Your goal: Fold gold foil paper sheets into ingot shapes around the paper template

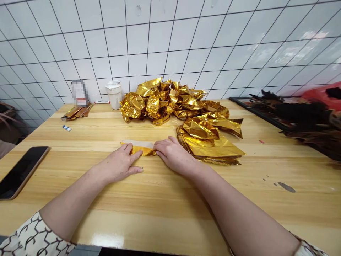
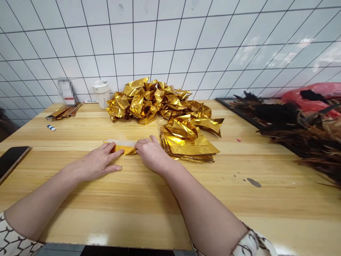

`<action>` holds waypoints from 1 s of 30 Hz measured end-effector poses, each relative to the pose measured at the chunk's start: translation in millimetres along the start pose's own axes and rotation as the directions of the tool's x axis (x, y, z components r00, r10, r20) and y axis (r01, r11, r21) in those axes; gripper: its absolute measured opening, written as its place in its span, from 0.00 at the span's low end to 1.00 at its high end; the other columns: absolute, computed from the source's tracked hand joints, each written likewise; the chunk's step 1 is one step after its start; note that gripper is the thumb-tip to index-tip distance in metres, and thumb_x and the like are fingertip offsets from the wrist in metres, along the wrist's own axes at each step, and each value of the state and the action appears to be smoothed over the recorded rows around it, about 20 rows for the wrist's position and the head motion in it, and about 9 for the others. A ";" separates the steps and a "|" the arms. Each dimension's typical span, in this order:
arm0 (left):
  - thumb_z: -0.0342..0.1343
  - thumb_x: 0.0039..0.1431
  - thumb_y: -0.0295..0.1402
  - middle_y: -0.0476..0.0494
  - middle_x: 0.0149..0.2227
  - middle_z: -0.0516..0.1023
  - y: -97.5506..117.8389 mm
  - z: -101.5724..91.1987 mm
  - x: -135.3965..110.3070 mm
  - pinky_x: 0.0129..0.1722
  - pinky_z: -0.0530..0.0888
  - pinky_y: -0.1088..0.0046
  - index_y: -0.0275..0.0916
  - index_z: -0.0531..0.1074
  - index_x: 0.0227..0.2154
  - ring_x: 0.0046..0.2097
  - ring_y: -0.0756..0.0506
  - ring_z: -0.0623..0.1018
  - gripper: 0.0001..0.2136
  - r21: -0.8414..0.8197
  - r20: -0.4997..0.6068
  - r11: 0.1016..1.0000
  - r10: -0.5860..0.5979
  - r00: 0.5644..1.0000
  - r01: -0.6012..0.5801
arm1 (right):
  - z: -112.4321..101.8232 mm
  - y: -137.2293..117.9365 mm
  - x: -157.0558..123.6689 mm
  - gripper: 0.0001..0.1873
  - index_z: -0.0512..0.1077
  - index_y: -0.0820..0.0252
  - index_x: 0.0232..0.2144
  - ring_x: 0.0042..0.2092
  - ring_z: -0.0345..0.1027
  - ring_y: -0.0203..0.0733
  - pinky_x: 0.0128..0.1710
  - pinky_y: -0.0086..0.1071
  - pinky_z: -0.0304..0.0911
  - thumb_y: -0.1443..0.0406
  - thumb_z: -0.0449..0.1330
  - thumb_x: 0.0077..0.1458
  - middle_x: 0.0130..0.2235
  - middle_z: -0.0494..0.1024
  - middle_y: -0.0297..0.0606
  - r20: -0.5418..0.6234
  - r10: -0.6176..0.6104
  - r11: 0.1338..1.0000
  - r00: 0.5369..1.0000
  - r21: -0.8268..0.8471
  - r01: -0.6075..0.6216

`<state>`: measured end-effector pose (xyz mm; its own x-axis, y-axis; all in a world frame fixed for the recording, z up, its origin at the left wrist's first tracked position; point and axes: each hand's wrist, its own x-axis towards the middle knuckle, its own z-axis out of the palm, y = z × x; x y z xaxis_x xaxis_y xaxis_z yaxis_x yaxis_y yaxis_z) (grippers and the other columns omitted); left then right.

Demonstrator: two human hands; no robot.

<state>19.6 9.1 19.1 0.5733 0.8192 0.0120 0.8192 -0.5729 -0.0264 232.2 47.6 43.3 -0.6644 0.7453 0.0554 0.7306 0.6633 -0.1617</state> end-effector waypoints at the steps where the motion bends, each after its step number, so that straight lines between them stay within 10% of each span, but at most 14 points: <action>1: 0.43 0.63 0.51 0.32 0.49 0.66 -0.1 0.0 -0.1 0.50 0.68 0.59 0.37 0.60 0.59 0.50 0.37 0.68 0.29 0.002 -0.004 1.000 0.004 1.000 -0.004 | 0.1 0.7 0.5 0.14 0.73 0.60 0.35 0.45 0.69 0.44 0.54 0.46 0.48 0.72 0.47 0.61 0.42 0.78 0.43 -0.001 0.004 1.000 1.000 0.015 -0.004; 30: 0.43 0.64 0.49 0.32 0.49 0.67 1.9 -4.8 -0.7 0.51 0.67 0.58 0.39 0.58 0.61 0.52 0.37 0.67 0.27 -0.017 -0.002 0.999 0.033 0.999 -0.033 | 2.5 10.5 0.6 0.08 0.72 0.60 0.37 0.50 0.67 0.49 0.53 0.46 0.53 0.68 0.55 0.56 0.45 0.77 0.45 -0.023 -0.033 0.993 0.999 0.116 0.035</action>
<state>20.8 7.3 23.8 0.6002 0.7997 0.0129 0.7998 -0.6002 -0.0095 239.1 54.8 39.1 -0.6844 0.7244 0.0831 0.6836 0.6771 -0.2724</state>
